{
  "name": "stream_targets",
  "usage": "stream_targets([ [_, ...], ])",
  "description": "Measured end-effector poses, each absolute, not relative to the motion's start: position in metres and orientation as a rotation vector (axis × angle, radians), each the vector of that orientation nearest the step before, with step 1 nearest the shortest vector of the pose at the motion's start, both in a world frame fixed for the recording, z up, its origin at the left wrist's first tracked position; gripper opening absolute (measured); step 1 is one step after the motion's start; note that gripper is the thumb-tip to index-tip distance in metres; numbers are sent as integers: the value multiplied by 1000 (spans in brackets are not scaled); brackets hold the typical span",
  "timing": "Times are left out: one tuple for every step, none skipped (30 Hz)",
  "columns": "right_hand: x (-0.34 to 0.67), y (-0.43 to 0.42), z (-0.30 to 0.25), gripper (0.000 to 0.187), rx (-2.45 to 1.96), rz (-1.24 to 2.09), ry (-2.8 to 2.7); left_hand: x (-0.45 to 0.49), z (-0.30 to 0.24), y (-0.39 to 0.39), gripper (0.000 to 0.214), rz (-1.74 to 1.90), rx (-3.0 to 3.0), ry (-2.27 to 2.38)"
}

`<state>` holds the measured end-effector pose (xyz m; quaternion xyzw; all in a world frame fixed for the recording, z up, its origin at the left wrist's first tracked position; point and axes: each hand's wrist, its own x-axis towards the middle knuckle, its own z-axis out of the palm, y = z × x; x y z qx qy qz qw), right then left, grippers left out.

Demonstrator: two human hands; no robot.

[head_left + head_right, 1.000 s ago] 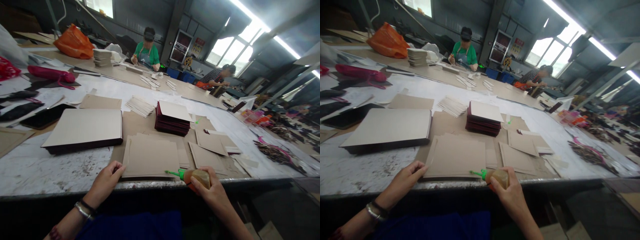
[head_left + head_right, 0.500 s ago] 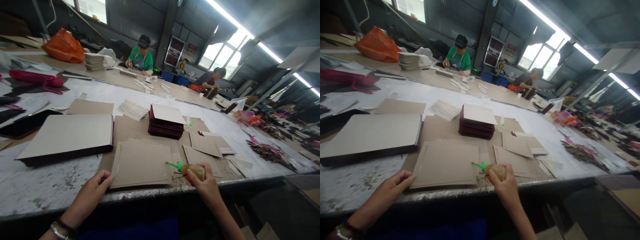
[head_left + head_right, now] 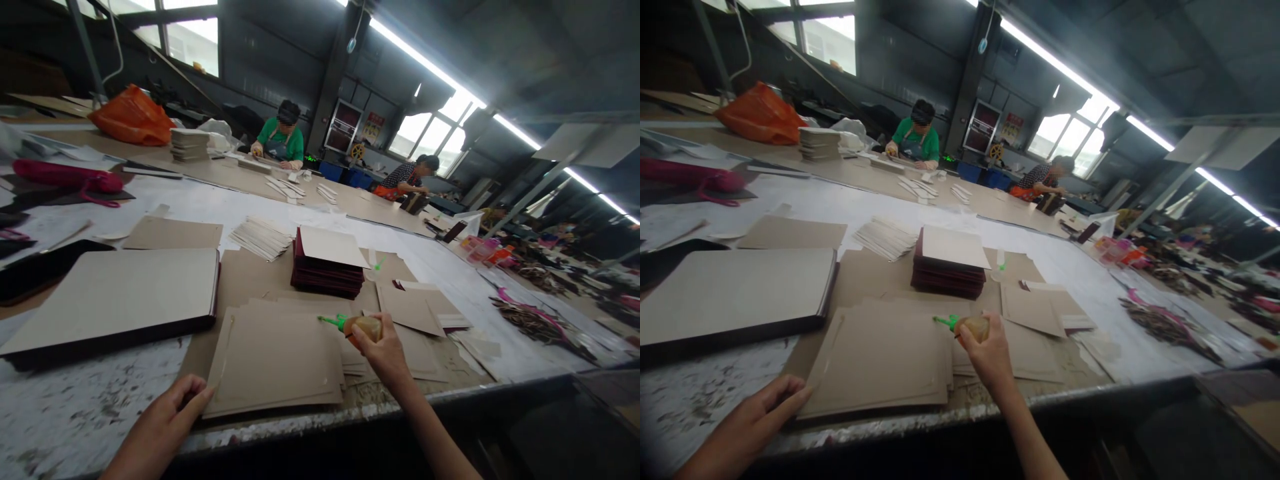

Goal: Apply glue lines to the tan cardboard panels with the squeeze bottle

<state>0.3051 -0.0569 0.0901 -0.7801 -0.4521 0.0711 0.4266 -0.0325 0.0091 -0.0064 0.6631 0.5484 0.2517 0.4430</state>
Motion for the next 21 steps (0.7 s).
stream_targets([
  [305, -58, 91, 40, -1962, 186, -1134, -33, -6, 10, 54, 618, 1640, 1355],
  [306, -60, 91, 40, -1973, 192, -1138, -33, -7, 10, 54, 619, 1638, 1350],
  [306, -62, 92, 40, -1983, 197, -1142, -34, -9, 11, 54, 624, 1636, 1348],
  [306, -65, 93, 40, -1993, 200, -1145, -34, -11, 11, 54, 634, 1632, 1349],
  [306, -69, 93, 40, -2002, 205, -1148, -34, -12, 12, 54, 644, 1625, 1349],
  [306, -72, 94, 41, -2010, 207, -1152, -35, -14, 13, 53, 649, 1616, 1344],
  [306, -76, 94, 41, -2018, 207, -1156, -35, -15, 13, 52, 650, 1606, 1336],
  [306, -79, 94, 40, -2025, 204, -1165, -35, -14, 13, 52, 650, 1596, 1328],
  [306, -83, 94, 39, -2032, 197, -1175, -35, -11, 14, 51, 649, 1589, 1320],
  [306, -87, 95, 38, -2039, 189, -1184, -34, -7, 14, 51, 645, 1586, 1309],
  [305, -91, 95, 38, -2044, 184, -1189, -34, -2, 14, 51, 639, 1587, 1304],
  [304, -96, 97, 37, -2048, 192, -1194, -33, 4, 14, 51, 633, 1589, 1305],
  [303, -100, 98, 37, -2050, 214, -1200, -32, 10, 14, 51, 628, 1591, 1308],
  [302, -105, 100, 37, -2048, 243, -1209, -31, 16, 15, 51, 628, 1593, 1313],
  [300, -110, 102, 37, -2045, 274, -1218, -31, 21, 15, 50, 631, 1596, 1319],
  [298, -116, 104, 38, -2041, 308, -1230, -30, 25, 15, 50, 636, 1600, 1324],
  [296, -121, 105, 38, -2038, 332, -1237, -29, 28, 15, 50, 639, 1605, 1323],
  [294, -126, 107, 37, -2037, 344, -1236, -29, 31, 15, 49, 639, 1609, 1315],
  [292, -132, 108, 37, -2039, 352, -1230, -29, 32, 15, 49, 628, 1608, 1308],
  [290, -137, 109, 37, -2046, 367, -1225, -29, 33, 15, 48, 610, 1600, 1299],
  [289, -142, 109, 36, -2054, 384, -1219, -29, 33, 15, 47, 590, 1591, 1291],
])
